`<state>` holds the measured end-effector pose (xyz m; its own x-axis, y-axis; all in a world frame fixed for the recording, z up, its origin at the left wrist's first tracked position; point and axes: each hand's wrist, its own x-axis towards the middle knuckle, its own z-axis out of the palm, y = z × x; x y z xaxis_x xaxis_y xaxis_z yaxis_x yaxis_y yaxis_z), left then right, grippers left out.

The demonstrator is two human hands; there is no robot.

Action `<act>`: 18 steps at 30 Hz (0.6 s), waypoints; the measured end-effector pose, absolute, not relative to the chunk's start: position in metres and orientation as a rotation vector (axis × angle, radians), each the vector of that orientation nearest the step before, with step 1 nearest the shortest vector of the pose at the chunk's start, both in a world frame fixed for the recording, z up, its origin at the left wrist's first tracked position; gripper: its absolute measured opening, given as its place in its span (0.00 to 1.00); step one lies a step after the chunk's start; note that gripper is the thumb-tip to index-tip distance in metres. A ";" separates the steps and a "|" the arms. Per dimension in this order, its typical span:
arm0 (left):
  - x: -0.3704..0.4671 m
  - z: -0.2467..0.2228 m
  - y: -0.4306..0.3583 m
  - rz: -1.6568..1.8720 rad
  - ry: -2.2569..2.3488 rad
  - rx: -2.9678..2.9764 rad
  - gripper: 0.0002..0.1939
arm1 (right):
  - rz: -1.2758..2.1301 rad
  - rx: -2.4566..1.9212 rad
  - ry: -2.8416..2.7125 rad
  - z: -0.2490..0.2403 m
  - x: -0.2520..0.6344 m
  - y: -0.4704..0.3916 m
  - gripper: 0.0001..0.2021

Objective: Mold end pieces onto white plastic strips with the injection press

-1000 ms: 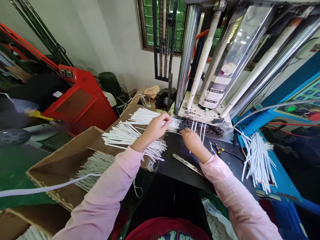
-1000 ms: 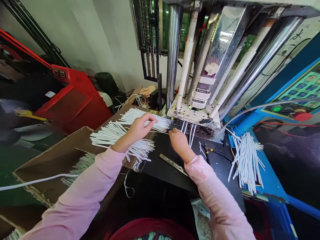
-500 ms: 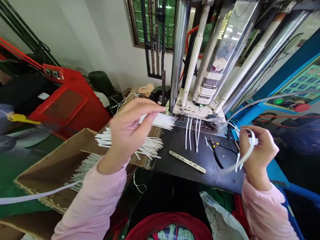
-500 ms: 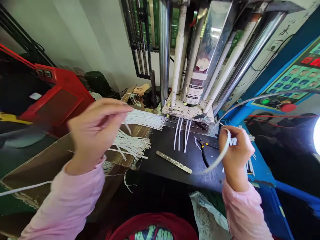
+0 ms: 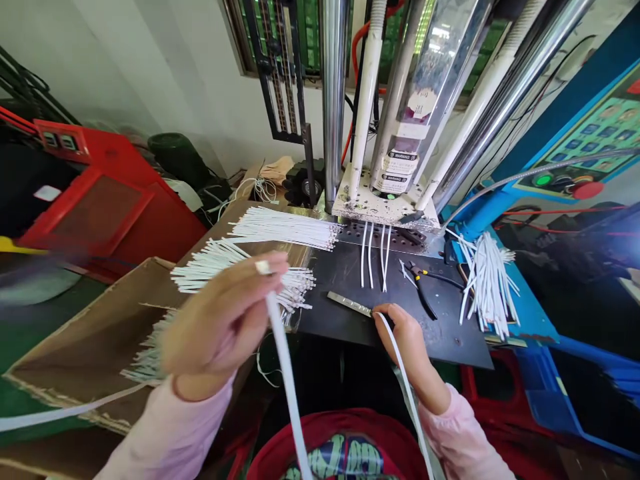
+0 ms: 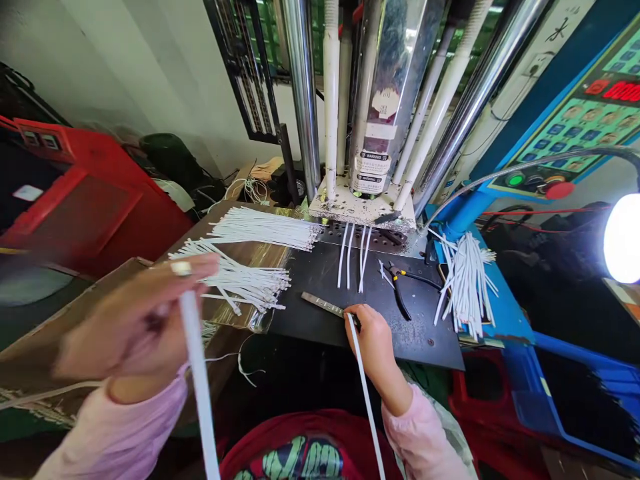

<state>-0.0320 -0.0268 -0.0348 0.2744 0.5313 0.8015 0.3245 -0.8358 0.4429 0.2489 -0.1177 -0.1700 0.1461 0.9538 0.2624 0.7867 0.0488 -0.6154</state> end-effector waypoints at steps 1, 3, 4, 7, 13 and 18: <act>-0.018 -0.053 -0.026 1.692 0.823 2.314 0.17 | 0.309 -1.791 -1.668 -0.171 0.247 -0.118 0.09; 0.011 -0.090 -0.024 1.679 0.931 2.246 0.11 | 0.282 -1.820 -1.674 -0.172 0.244 -0.118 0.09; 0.023 -0.109 -0.023 1.575 0.942 2.185 0.08 | 0.274 -1.829 -1.685 -0.172 0.242 -0.118 0.09; 0.050 -0.153 -0.021 1.232 0.878 2.036 0.08 | 0.244 -1.848 -1.710 -0.174 0.241 -0.118 0.08; 0.064 -0.180 -0.016 0.899 0.795 2.158 0.09 | 0.064 -1.849 -1.815 -0.185 0.238 -0.119 0.08; 0.067 -0.178 -0.011 0.758 0.809 2.300 0.10 | 0.070 -1.795 -1.862 -0.192 0.242 -0.116 0.05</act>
